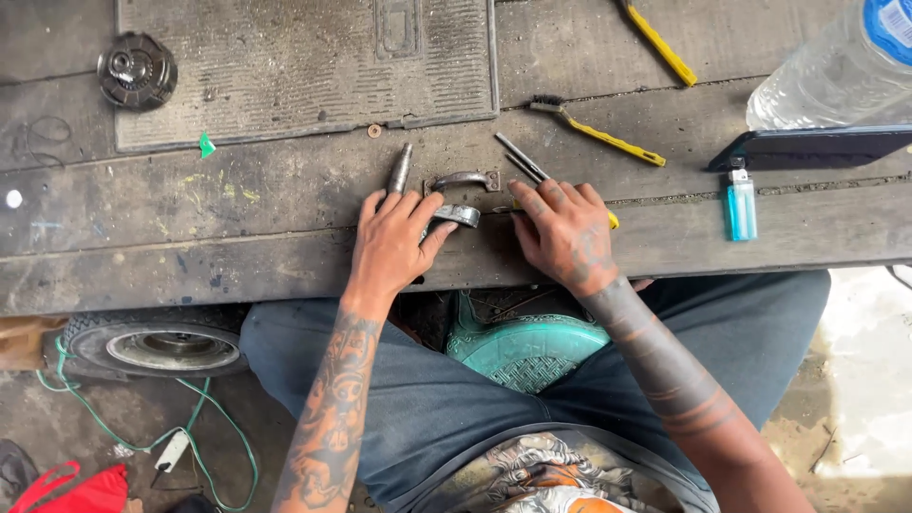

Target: The person uses a yellow utility knife to scrape and clean a metal mechanical part held in their left hand. They then use a metal file to smooth the edges of the part. Finally, they use a small metal tool to adjust or clean a small component within the part.

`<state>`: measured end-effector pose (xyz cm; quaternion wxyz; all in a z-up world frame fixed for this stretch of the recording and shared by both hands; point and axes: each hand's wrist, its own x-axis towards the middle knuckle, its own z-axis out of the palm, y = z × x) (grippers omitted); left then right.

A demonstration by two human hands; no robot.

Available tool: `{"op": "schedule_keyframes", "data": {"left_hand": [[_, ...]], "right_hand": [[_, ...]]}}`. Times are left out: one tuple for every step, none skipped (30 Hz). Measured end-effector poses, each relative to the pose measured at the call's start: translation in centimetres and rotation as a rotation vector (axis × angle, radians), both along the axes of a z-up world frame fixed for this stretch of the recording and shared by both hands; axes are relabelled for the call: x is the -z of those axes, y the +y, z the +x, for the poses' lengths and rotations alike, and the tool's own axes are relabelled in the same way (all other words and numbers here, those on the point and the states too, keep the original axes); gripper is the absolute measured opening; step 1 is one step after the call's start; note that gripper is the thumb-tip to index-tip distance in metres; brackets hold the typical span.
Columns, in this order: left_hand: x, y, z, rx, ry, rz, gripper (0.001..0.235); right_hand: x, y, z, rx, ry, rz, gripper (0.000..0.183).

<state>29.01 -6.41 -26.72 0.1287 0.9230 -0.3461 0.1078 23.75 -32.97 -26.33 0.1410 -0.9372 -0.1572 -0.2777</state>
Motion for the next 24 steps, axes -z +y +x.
{"op": "schedule_keyframes", "data": {"left_hand": [[0.3,-0.2,0.0,0.008,-0.003,0.003,0.038],[0.7,-0.3,0.1,-0.040,-0.063,0.016,0.038],[1.1,-0.5,0.0,-0.087,-0.120,0.027,0.039],[0.8,-0.6,0.1,-0.078,-0.120,0.029,0.039],[0.6,-0.7,0.2,-0.095,-0.138,0.020,0.039],[0.4,-0.8,0.3,-0.112,-0.156,0.011,0.040],[0.5,-0.6,0.8,-0.107,-0.153,0.013,0.040],[0.6,-0.4,1.2,-0.101,-0.138,-0.019,0.042],[0.7,-0.2,1.9,-0.097,-0.127,-0.053,0.045],[0.9,-0.2,2.7,-0.095,-0.129,-0.054,0.045],[1.2,-0.1,3.4,-0.103,-0.146,-0.061,0.041],[1.4,-0.1,4.1,-0.111,-0.163,-0.068,0.038],[1.2,-0.1,4.7,-0.114,-0.161,-0.068,0.038],[1.0,-0.2,5.2,-0.085,-0.199,-0.042,0.036],[0.8,-0.2,5.9,-0.056,-0.239,-0.018,0.035],[0.7,-0.2,6.0,-0.059,-0.239,-0.019,0.035],[0.6,-0.2,6.2,-0.040,-0.258,0.013,0.033],[0.6,-0.3,6.3,-0.021,-0.277,0.045,0.032],[0.4,-0.3,6.4,-0.018,-0.271,0.044,0.032],[0.3,-0.3,6.5,0.002,-0.266,0.050,0.032],[0.0,-0.1,6.6,0.017,-0.264,0.059,0.032],[0.1,-0.1,6.3,0.015,-0.260,0.062,0.032],[0.0,0.0,6.4,0.030,-0.200,0.071,0.036],[-0.1,0.0,6.4,0.045,-0.139,0.080,0.039]], "right_hand": [[-0.1,0.1,-0.1,0.008,-0.003,0.003,0.031],[-0.3,0.2,-0.1,0.005,0.001,0.017,0.030],[-0.4,0.2,-0.3,0.004,0.008,0.030,0.030],[-0.4,0.2,-0.4,0.013,0.007,0.032,0.030],[-0.4,0.1,-0.4,-0.003,0.001,0.047,0.029],[-0.4,0.0,-0.4,-0.018,-0.005,0.062,0.028],[-0.1,-0.1,-0.5,-0.014,-0.002,0.063,0.028],[0.1,-0.1,-0.5,-0.007,-0.007,0.050,0.028],[0.3,-0.2,-0.3,-0.003,-0.018,0.034,0.027],[0.4,-0.1,-0.2,-0.001,-0.020,0.034,0.027],[0.5,-0.1,-0.1,-0.024,-0.042,0.053,0.025],[0.6,0.0,0.0,-0.048,-0.064,0.072,0.023],[0.5,0.0,0.0,-0.050,-0.061,0.072,0.023],[0.5,-0.1,0.0,-0.039,-0.063,0.075,0.023],[0.4,-0.2,0.0,-0.029,-0.068,0.076,0.022],[0.3,-0.2,0.1,-0.032,-0.067,0.075,0.022],[0.2,-0.2,0.0,-0.031,-0.073,0.081,0.022],[0.1,-0.2,-0.1,-0.030,-0.078,0.087,0.023],[0.1,-0.3,-0.1,-0.028,-0.072,0.086,0.023],[0.1,-0.2,-0.1,-0.019,-0.077,0.092,0.023],[0.1,-0.1,-0.1,-0.015,-0.084,0.100,0.022],[0.1,-0.1,-0.3,-0.017,-0.080,0.102,0.022],[0.1,-0.2,-0.1,-0.012,-0.062,0.089,0.022],[0.1,-0.2,0.0,-0.008,-0.045,0.076,0.022]]}}
